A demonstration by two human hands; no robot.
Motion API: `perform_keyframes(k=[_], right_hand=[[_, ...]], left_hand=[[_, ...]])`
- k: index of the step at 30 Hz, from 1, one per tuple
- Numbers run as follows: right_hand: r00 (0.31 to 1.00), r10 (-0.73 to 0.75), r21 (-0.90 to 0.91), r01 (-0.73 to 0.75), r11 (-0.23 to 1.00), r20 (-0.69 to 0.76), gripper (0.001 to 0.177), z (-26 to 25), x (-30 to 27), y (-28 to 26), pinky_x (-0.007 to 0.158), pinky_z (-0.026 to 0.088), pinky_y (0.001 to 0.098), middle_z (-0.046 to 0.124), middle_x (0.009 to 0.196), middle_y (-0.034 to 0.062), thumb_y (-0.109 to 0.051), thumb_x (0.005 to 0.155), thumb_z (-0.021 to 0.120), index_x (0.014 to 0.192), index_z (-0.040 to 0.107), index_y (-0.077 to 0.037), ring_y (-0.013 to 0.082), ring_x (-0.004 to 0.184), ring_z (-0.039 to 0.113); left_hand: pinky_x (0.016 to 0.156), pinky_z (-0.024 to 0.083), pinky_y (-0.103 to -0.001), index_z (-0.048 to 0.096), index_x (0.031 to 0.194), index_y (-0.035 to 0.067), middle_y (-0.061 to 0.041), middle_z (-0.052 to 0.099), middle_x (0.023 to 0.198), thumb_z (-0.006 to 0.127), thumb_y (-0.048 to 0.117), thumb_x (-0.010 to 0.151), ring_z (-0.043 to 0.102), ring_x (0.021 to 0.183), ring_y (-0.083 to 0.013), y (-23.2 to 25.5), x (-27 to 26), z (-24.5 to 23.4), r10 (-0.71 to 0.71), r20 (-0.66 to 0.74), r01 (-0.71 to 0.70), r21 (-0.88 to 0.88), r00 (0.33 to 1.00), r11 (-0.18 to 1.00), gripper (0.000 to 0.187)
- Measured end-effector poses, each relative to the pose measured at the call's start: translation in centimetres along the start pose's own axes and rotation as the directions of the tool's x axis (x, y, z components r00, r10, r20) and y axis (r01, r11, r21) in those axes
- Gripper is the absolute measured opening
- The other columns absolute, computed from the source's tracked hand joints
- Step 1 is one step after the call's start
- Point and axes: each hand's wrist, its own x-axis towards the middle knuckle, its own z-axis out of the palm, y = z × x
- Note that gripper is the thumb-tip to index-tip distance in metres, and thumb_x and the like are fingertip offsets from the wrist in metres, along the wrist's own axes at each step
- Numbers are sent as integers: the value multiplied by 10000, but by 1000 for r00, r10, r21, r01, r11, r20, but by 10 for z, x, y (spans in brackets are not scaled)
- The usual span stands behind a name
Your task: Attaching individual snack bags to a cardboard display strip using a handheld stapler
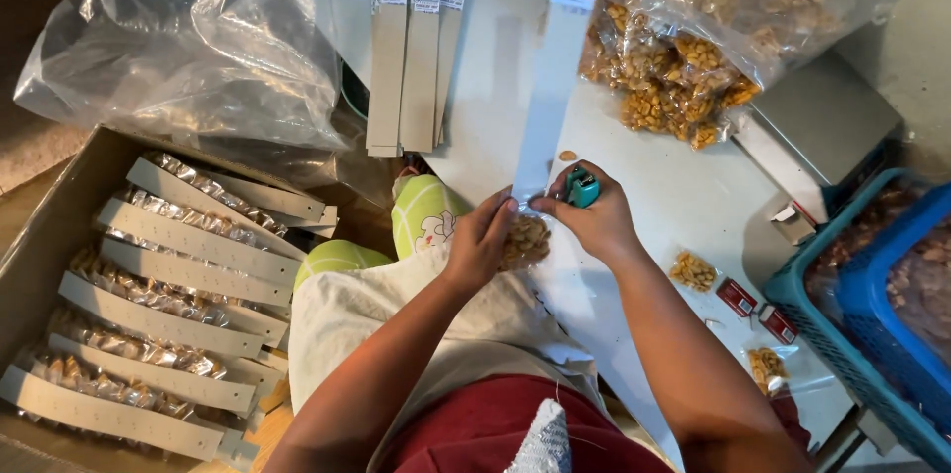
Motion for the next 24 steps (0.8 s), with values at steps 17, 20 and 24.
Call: perform_keyframes(k=[17, 20, 24], right_hand=[[891, 378, 897, 66, 437, -250, 491, 31, 35, -27, 466, 500, 357, 519, 508, 101, -554, 894, 527, 676, 549, -115, 226, 404, 528], [823, 461, 796, -18, 605, -331, 372, 3, 18, -10, 518, 526, 298, 642, 640, 105, -502, 867, 570, 743, 587, -152, 200, 512, 621], [869, 358, -304, -463, 833, -341, 371, -93, -17, 76, 750, 597, 457, 688, 957, 172, -237, 795, 771, 1107, 647, -80, 313, 887, 712]], left_hand=[[1004, 541, -501, 478, 1533, 218, -183, 694, 1310, 530, 191, 1025, 649, 1179, -398, 45, -14, 16, 270, 115, -290, 235, 956, 928, 512], [870, 590, -484, 506, 1519, 322, -204, 781, 926, 573, 180, 984, 741, 969, -393, 29, -20, 20, 87, 86, -106, 251, 992, 962, 557], [823, 575, -394, 742, 1203, 110, -136, 760, 904, 718, 254, 942, 688, 850, -195, -15, -21, -8, -301, -29, 297, -94, 953, 950, 298]])
